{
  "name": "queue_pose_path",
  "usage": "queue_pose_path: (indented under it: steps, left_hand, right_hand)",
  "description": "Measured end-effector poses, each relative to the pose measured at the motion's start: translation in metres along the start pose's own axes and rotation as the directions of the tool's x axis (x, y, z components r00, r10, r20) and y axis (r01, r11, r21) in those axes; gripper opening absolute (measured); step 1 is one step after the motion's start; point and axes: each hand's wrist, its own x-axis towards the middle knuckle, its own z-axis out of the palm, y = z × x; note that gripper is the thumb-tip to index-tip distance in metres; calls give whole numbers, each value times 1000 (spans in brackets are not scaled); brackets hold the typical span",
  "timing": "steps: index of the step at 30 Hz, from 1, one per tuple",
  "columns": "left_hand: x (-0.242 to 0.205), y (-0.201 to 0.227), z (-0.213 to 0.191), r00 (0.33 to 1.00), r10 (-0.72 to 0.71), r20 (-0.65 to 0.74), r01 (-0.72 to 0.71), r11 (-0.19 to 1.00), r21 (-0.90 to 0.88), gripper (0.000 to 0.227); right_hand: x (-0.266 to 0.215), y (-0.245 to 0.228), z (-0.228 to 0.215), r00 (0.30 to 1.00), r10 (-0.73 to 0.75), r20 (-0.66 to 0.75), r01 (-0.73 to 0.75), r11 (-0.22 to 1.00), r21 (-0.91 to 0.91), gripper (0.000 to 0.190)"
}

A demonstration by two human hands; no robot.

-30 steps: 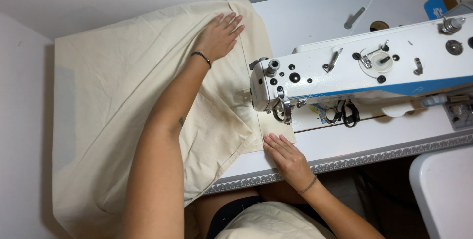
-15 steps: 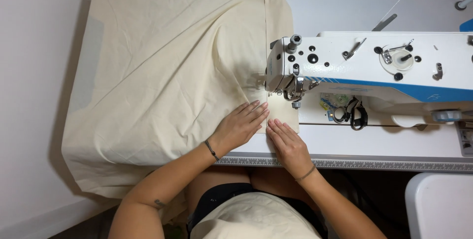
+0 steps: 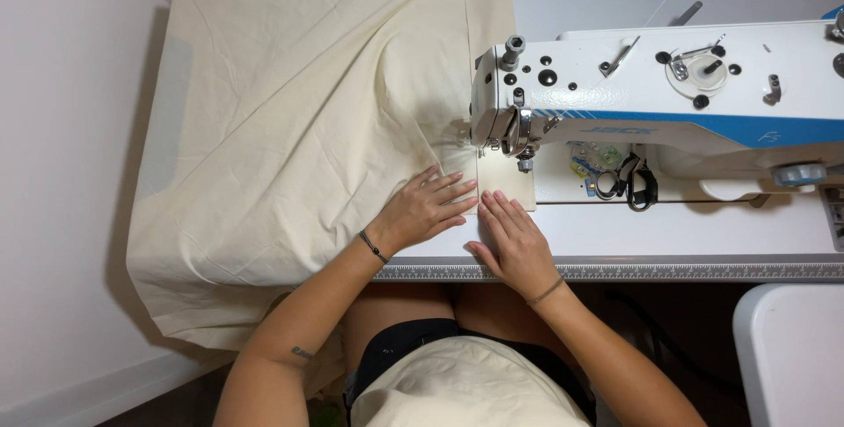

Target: Sewing a seam on fabric using an industrial machine, trimming threads with scissors, and organizing a stack of small tags.

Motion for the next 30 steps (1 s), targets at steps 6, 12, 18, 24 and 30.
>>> queue_pose_path:
  steps: [6, 12, 18, 24, 30]
  left_hand:
    - [8, -16, 3, 1000, 24, -16, -24, 999, 33, 31]
    - [15, -26, -1, 997, 62, -47, -60, 998, 35, 30]
    - [17, -36, 11, 997, 60, -54, -57, 997, 43, 27]
    - [19, -44, 13, 999, 37, -32, -37, 999, 16, 25]
    - [23, -49, 12, 999, 36, -19, -35, 998, 46, 25]
  right_hand:
    - [12, 13, 4, 999, -14, 31, 15, 1000, -24, 64]
    - [20, 14, 4, 999, -22, 32, 24, 999, -44, 64]
    - [22, 18, 10, 1000, 4, 19, -4, 1000, -6, 61]
    - [25, 19, 12, 998, 37, 46, -38, 999, 11, 65]
    - [31, 20, 13, 999, 46, 29, -46, 999, 15, 66]
